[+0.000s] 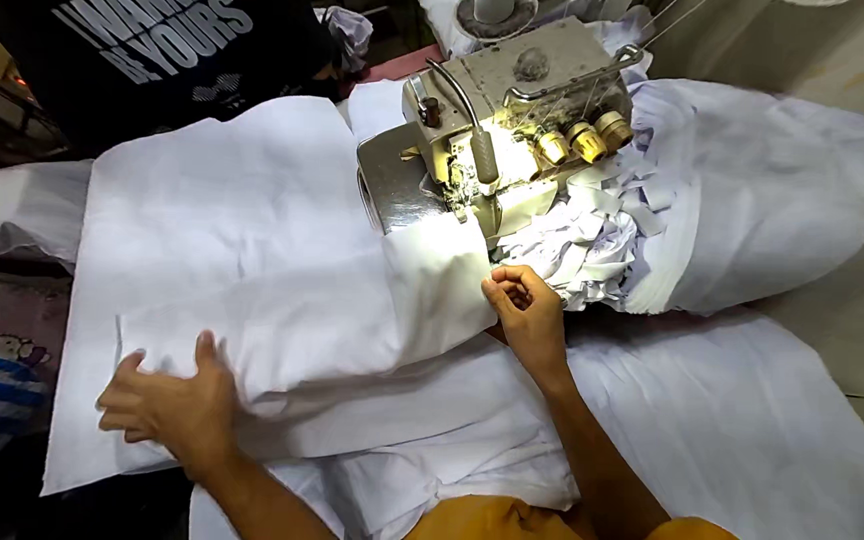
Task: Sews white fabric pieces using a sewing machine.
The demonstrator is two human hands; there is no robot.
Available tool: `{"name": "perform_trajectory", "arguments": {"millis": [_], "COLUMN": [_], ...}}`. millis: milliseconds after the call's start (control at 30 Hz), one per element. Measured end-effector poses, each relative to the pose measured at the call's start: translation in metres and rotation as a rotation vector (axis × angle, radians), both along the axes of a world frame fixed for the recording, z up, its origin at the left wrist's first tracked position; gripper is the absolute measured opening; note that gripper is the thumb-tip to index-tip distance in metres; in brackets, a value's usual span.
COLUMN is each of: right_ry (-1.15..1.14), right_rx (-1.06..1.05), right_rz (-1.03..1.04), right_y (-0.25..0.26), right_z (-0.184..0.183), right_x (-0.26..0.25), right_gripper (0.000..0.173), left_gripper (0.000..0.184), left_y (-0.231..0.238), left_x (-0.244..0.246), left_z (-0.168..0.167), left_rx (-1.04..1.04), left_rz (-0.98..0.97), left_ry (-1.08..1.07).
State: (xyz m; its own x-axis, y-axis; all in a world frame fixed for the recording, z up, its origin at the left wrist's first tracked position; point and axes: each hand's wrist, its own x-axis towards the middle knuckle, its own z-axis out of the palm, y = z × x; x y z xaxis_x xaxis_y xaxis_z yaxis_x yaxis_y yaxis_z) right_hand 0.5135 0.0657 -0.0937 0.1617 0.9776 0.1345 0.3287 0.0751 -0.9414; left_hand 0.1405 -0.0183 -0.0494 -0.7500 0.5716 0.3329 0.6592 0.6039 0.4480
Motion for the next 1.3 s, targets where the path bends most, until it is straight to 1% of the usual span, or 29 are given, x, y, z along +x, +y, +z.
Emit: {"name": "perform_trajectory", "arguments": {"millis": [33, 67, 100, 200, 400, 567, 633, 700, 767, 833, 867, 900, 933, 1000, 1067, 1100, 1167, 1200, 1233, 1300], "right_ry": [-0.009, -0.015, -0.019, -0.011, -0.03, -0.099, -0.124, -0.116, -0.091, -0.106, -0.129, -0.154, -0.174, -0.18, -0.161, -0.141, -0.108, -0.105, -0.114, -0.144], "right_rx": [0.002, 0.007, 0.009, 0.017, 0.043, 0.045, 0.052, 0.056, 0.03, 0.015, 0.022, 0.034, 0.048, 0.071, 0.08, 0.071, 0.037, 0.025, 0.028, 0.046], "right_rz": [0.0, -0.003, -0.01, -0.032, -0.038, -0.054, -0.036, 0.009, 0.067, 0.084, 0.073, 0.057, 0.041, 0.023, 0.002, -0.01, -0.026, -0.031, -0.037, -0.045], "right_y": [-0.003, -0.004, -0.005, -0.006, -0.004, -0.003, -0.002, 0.0, 0.002, 0.003, 0.003, 0.002, 0.001, -0.003, -0.006, -0.007, -0.008, -0.008, -0.009, -0.012], "right_z": [-0.001, -0.002, -0.003, -0.005, -0.01, -0.009, -0.011, -0.011, -0.006, 0.0, 0.003, 0.004, 0.005, 0.004, 0.002, 0.003, 0.003, 0.002, 0.001, -0.002], "right_x": [0.001, 0.001, 0.001, -0.002, -0.008, -0.007, -0.006, -0.004, -0.001, 0.002, 0.004, 0.005, 0.006, 0.004, 0.0, 0.0, 0.001, 0.001, 0.002, 0.002], "right_gripper": [0.017, 0.016, 0.017, 0.022, 0.015, 0.02, 0.02, 0.021, 0.022, 0.016, 0.014, 0.012, 0.011, 0.011, 0.012, 0.017, 0.038, 0.041, 0.036, 0.019], "left_gripper": [0.094, 0.097, 0.096, 0.096, 0.097, 0.093, 0.084, 0.069, 0.054, 0.043, 0.036, 0.031, 0.031, 0.031, 0.027, 0.03, 0.032, 0.03, 0.03, 0.028], "left_y": [-0.014, -0.022, -0.028, -0.035, -0.045, -0.052, -0.055, -0.054, -0.055, -0.066, -0.075, -0.083, -0.089, -0.098, -0.1, -0.102, -0.106, -0.108, -0.108, -0.11], "left_x": [-0.012, -0.022, -0.028, -0.034, -0.042, -0.057, -0.063, -0.07, -0.082, -0.11, -0.126, -0.133, -0.13, -0.117, -0.102, -0.098, -0.094, -0.09, -0.084, -0.074], "left_z": [-0.002, -0.004, -0.007, -0.008, -0.007, -0.007, -0.006, -0.003, -0.003, -0.012, -0.017, -0.019, -0.018, -0.02, -0.023, -0.022, -0.014, -0.007, 0.001, 0.014], "left_rx": [-0.051, -0.088, -0.111, -0.149, -0.175, -0.201, -0.178, -0.149, -0.066, 0.126, 0.25, 0.374, 0.462, 0.517, 0.464, 0.425, 0.321, 0.271, 0.218, 0.082], "left_rz": [0.099, 0.163, 0.193, 0.203, 0.326, 0.268, 0.172, 0.044, -0.087, -0.177, -0.202, -0.2, -0.174, -0.094, -0.048, -0.067, -0.136, -0.167, -0.195, -0.265], "left_ry": [-0.056, -0.085, -0.083, -0.065, -0.078, -0.099, -0.121, -0.164, -0.216, -0.333, -0.436, -0.537, -0.615, -0.684, -0.665, -0.656, -0.676, -0.706, -0.742, -0.768]}}
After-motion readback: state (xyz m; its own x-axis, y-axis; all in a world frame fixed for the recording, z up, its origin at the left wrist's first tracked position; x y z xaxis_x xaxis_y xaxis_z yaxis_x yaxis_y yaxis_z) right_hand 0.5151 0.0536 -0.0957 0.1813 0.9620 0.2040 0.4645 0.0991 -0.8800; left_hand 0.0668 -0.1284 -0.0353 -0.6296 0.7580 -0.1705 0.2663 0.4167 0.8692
